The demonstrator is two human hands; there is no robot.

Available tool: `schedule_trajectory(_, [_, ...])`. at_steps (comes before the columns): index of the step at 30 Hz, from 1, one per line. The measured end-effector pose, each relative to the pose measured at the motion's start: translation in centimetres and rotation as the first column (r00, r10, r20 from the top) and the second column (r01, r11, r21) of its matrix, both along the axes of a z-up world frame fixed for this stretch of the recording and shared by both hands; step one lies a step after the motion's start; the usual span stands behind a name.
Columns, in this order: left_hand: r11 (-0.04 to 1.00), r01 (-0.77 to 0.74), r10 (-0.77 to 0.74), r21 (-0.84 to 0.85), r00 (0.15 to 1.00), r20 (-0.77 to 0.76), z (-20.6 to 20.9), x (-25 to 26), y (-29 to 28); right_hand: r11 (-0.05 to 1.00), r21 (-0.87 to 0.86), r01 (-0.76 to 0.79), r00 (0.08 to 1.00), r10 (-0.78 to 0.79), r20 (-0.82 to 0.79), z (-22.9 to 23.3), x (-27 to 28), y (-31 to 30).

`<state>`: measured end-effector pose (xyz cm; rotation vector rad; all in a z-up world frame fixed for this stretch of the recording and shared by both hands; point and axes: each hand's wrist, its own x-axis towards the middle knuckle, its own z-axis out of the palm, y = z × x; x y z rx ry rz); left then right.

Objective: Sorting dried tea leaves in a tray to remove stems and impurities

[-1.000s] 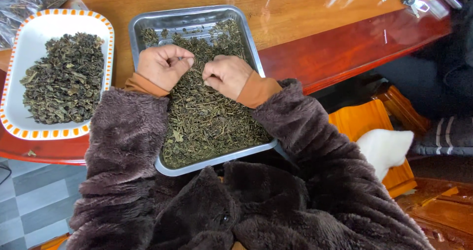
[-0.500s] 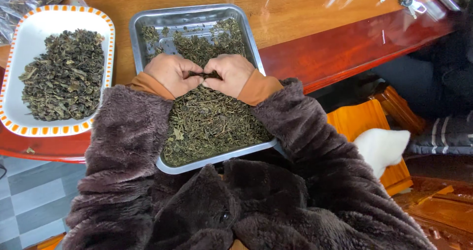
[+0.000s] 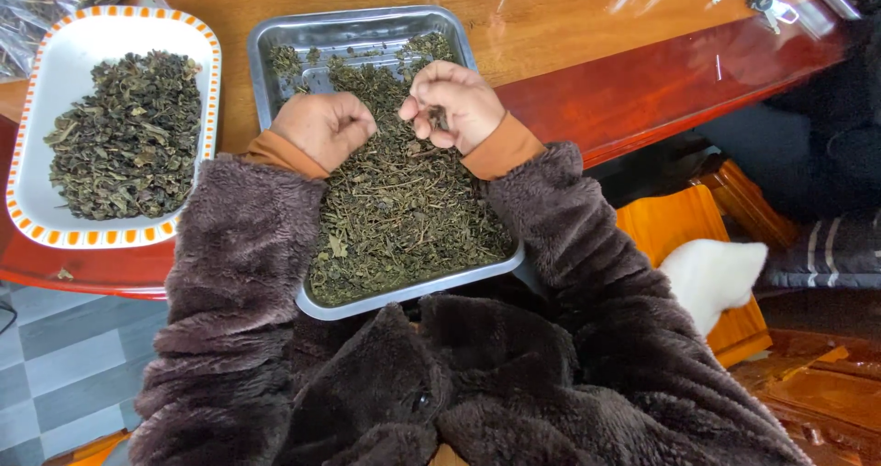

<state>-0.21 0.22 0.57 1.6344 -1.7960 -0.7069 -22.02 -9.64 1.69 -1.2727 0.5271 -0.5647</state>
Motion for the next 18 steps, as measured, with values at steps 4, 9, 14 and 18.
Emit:
schedule_trajectory(4, [0.986, -0.019, -0.041, -0.163, 0.934, -0.355, -1.8, 1.4, -1.2, 0.973, -0.23, -0.024, 1.0, 0.019, -0.024, -1.6, 0.5, 0.1])
schedule_trajectory(9, [0.961, -0.086, 0.275, 0.261, 0.333, -0.902, -1.0, 2.1, -1.8, 0.692, -0.712, -0.12, 0.982, -0.02, -0.185, -1.3, 1.9, 1.6])
schedule_trajectory(14, [0.957, -0.224, 0.225, 0.186, 0.166, -0.96, -0.9, 2.3, -1.7, 0.321, -0.809, -0.492, 0.824, -0.128, -0.552, -0.4, 3.7, 2.1])
schedule_trajectory(18, [0.958, -0.246, 0.189, 0.144, 0.168, -0.967, -1.2, 2.4, -1.5, 0.279, -0.816, -0.506, 0.803, -0.193, -0.564, -2.0, 4.5, 1.4])
